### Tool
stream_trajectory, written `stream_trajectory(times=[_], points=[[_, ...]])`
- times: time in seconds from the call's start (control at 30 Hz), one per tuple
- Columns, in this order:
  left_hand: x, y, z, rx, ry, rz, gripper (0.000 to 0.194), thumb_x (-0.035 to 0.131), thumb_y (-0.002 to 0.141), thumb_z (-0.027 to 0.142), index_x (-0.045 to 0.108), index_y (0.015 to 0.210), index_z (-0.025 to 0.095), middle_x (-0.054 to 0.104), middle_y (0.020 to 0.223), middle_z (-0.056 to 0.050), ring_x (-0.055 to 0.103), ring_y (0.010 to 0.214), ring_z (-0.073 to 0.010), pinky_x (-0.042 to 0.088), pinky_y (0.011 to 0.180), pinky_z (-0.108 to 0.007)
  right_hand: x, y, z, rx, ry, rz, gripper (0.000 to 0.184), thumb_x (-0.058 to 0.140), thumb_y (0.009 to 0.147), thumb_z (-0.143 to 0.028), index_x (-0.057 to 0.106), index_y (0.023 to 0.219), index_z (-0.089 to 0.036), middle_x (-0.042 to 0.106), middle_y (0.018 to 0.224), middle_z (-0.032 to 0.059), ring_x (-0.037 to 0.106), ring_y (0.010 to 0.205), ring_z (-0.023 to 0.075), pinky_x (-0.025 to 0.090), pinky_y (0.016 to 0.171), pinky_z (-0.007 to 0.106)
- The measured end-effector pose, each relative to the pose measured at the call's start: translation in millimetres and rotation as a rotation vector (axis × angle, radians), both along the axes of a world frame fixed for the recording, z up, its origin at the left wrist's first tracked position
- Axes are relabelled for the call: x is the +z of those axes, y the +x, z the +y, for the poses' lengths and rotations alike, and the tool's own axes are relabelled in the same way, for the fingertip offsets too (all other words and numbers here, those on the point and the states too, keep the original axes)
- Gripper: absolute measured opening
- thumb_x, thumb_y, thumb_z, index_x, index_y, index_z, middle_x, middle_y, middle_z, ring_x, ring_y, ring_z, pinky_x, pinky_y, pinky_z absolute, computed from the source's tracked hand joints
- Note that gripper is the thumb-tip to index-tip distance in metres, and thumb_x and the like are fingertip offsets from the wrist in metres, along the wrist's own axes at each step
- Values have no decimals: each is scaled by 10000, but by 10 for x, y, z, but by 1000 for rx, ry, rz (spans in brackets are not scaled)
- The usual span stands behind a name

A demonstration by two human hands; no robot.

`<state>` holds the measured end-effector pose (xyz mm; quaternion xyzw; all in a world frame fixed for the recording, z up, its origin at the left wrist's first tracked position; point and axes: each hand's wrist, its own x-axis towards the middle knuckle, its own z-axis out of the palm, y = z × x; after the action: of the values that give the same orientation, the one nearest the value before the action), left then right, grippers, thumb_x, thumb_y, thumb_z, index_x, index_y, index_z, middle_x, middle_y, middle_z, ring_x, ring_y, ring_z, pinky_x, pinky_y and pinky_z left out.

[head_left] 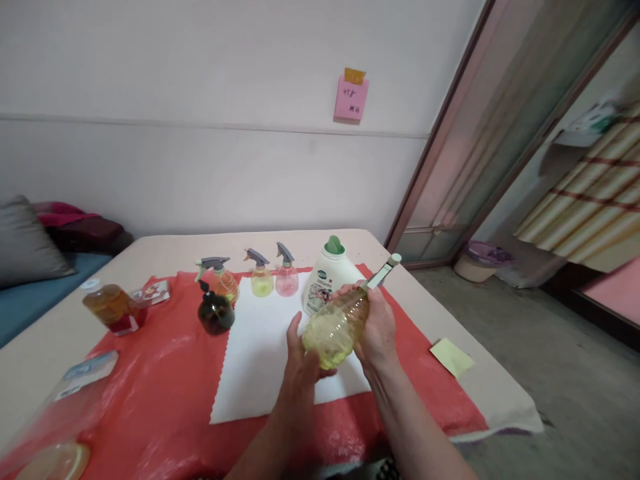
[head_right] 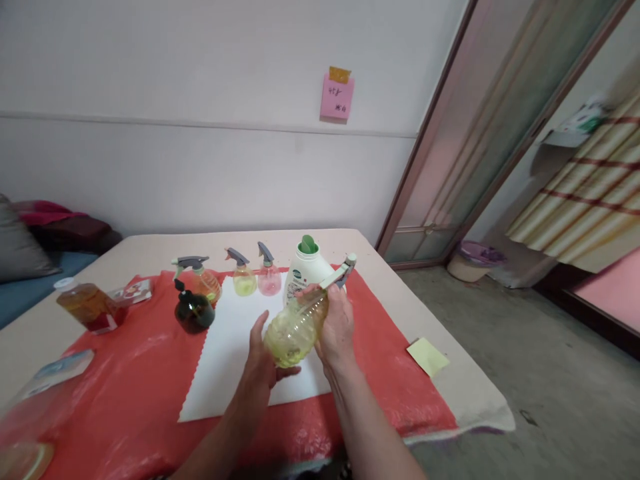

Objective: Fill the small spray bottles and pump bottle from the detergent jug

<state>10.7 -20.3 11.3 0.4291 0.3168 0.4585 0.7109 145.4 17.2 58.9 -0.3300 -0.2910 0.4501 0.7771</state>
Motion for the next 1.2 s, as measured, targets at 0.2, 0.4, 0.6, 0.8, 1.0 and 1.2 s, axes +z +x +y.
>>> stream_trajectory(times=[0.2, 0.4, 0.6, 0.8, 1.0, 1.2], points=[[29, -59, 112, -210, -429, -219, 696, 534, 826, 717, 630, 1082, 78, 712, 813, -138, 655, 623, -142, 532, 584, -227, -36, -35, 12, 16, 0, -42, 256, 566, 891, -465, 635, 889, -218, 725, 901, 26, 678, 882, 208, 526, 820, 357], [-11, -16, 15, 158, 166, 43, 749, 824, 709, 380, 447, 1345, 261, 588, 1309, -79, 597, 1149, -238, 512, 953, -352, -35, -96, 63, 15, -11, 38, 313, 570, 877, -508, 642, 858, -204, 724, 934, 47, 684, 885, 207, 532, 833, 366], [-14, -10, -8, 128, 222, 78, 883, 820, 686, 508, 360, 1409, 296, 516, 1417, -90, 536, 1265, -276, 474, 1023, -381, 1, -16, 23, 31, 18, 77, 264, 583, 879, -471, 622, 811, -218, 703, 822, 14, 686, 811, 196, 539, 793, 349], [58, -58, 57, -292, -389, -172, 752, 484, 829, 749, 612, 1159, 86, 710, 933, -161, 689, 736, -188, 553, 625, -265, 28, 4, -24, 59, 64, 18, 239, 605, 873, -455, 621, 849, -217, 697, 852, 14, 679, 842, 189, 531, 820, 346], [67, 8, -5, 93, 104, -119, 643, 840, 699, 364, 546, 1248, 203, 664, 1190, -86, 638, 1035, -222, 538, 853, -305, 68, -50, 12, 71, 17, 131, 274, 632, 841, -483, 644, 833, -209, 716, 899, 36, 678, 904, 209, 534, 853, 366], [91, 18, -10, -24, -50, -146, 600, 736, 780, 517, 540, 1256, 209, 649, 1207, -107, 654, 1008, -236, 555, 795, -323, 90, 39, -17, 112, 14, 154, 270, 695, 797, -482, 626, 842, -225, 729, 907, 29, 685, 932, 220, 536, 868, 366]])
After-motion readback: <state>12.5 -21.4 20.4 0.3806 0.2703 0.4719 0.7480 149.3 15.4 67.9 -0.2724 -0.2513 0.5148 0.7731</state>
